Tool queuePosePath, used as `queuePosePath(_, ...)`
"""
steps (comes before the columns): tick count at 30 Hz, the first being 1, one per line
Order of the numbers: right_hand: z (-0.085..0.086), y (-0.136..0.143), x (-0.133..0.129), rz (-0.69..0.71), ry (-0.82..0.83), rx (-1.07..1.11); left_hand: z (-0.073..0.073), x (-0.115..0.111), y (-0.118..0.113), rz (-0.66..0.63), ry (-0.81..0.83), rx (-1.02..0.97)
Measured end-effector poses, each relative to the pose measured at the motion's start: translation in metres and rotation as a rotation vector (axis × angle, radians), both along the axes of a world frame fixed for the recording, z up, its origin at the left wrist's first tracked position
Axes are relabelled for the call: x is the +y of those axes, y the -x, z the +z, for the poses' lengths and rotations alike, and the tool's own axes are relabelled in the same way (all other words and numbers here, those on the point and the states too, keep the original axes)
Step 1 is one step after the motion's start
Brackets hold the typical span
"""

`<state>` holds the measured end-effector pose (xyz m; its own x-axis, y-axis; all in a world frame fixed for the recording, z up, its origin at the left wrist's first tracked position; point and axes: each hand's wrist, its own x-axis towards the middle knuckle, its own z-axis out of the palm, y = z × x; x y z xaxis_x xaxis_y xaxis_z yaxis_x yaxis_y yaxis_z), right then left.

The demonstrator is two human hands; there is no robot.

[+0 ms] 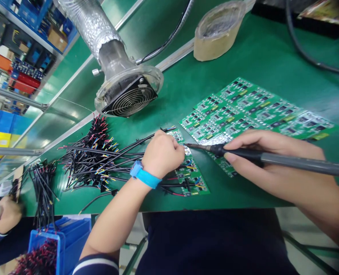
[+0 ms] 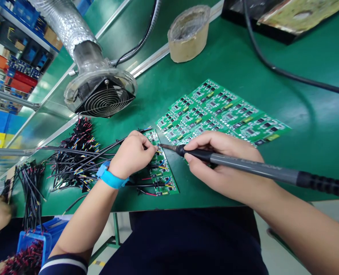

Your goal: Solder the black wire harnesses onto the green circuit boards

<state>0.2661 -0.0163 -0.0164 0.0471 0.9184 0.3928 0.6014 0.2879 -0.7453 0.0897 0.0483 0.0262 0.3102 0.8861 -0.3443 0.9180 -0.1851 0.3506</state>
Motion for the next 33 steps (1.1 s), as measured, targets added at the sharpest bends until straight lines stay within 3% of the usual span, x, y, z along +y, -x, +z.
queuePosePath(10, 0.021, -0.006, 0.008, -0.119, 0.079, 0.185, 0.009, 0.007, -0.006, -0.017, 0.061, 0.174)
queuePosePath(15, 0.015, -0.002, 0.015, -0.17, -0.012, 0.172, 0.012, 0.004, -0.006, -0.061, 0.025, 0.203)
queuePosePath(18, 0.009, -0.001, 0.016, -0.186, -0.05, 0.152, 0.014, 0.007, 0.002, -0.091, -0.05, 0.155)
queuePosePath(22, 0.007, -0.001, 0.017, -0.176, -0.067, 0.162, 0.014, 0.025, 0.014, -0.037, -0.292, 0.123)
queuePosePath(26, 0.007, 0.0, 0.018, -0.174, -0.04, 0.173, 0.009, 0.041, 0.014, -0.21, -0.244, 0.186)
queuePosePath(33, 0.004, -0.001, 0.018, -0.161, -0.025, 0.2, 0.012, 0.042, 0.007, -0.411, -0.219, 0.396)
